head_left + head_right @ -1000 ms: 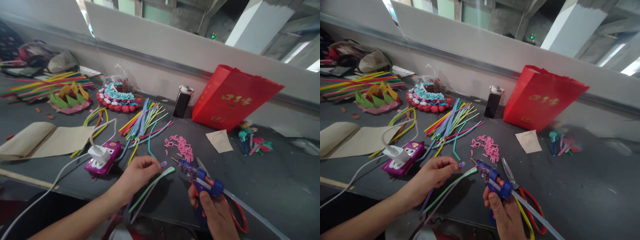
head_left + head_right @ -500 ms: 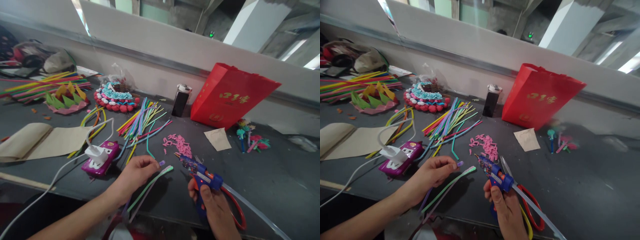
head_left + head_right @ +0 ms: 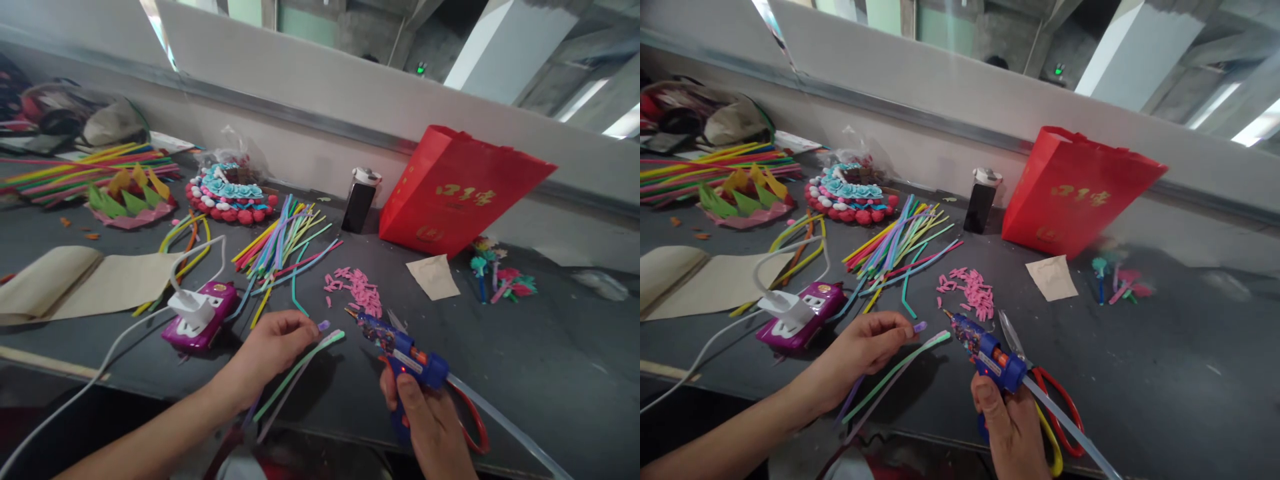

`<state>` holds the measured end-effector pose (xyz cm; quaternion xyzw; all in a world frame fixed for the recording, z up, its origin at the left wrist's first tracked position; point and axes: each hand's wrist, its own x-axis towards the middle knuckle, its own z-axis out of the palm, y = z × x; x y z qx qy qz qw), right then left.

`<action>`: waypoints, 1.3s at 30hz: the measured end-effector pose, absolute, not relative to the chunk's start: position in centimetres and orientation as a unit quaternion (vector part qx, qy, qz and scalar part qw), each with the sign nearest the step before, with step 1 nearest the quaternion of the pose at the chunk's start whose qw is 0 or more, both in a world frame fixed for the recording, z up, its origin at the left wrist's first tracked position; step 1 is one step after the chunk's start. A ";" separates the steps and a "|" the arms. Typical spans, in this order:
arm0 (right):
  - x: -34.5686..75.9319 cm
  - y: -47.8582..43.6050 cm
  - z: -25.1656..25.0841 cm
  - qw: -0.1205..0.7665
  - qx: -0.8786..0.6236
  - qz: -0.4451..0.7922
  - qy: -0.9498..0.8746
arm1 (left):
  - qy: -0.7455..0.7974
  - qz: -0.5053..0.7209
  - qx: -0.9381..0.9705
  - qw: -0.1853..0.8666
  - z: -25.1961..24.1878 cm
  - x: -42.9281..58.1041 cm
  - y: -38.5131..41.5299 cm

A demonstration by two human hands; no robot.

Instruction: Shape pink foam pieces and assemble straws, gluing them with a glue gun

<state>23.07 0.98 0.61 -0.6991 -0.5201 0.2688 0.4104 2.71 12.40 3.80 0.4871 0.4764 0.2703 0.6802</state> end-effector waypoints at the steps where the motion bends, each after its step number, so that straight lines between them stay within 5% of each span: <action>1: 23.1 1.0 0.5 0.409 -0.697 0.271 -0.524 | 0.476 0.270 0.486 0.681 3.9 2.7 12.4; 31: 21.3 2.4 0.6 0.476 -0.660 0.338 -0.473 | 0.440 0.286 0.477 0.705 3.7 2.9 11.8; 39: 21.6 2.0 -0.1 0.437 -0.685 0.305 -0.497 | 0.442 0.285 0.479 0.703 3.8 2.9 11.9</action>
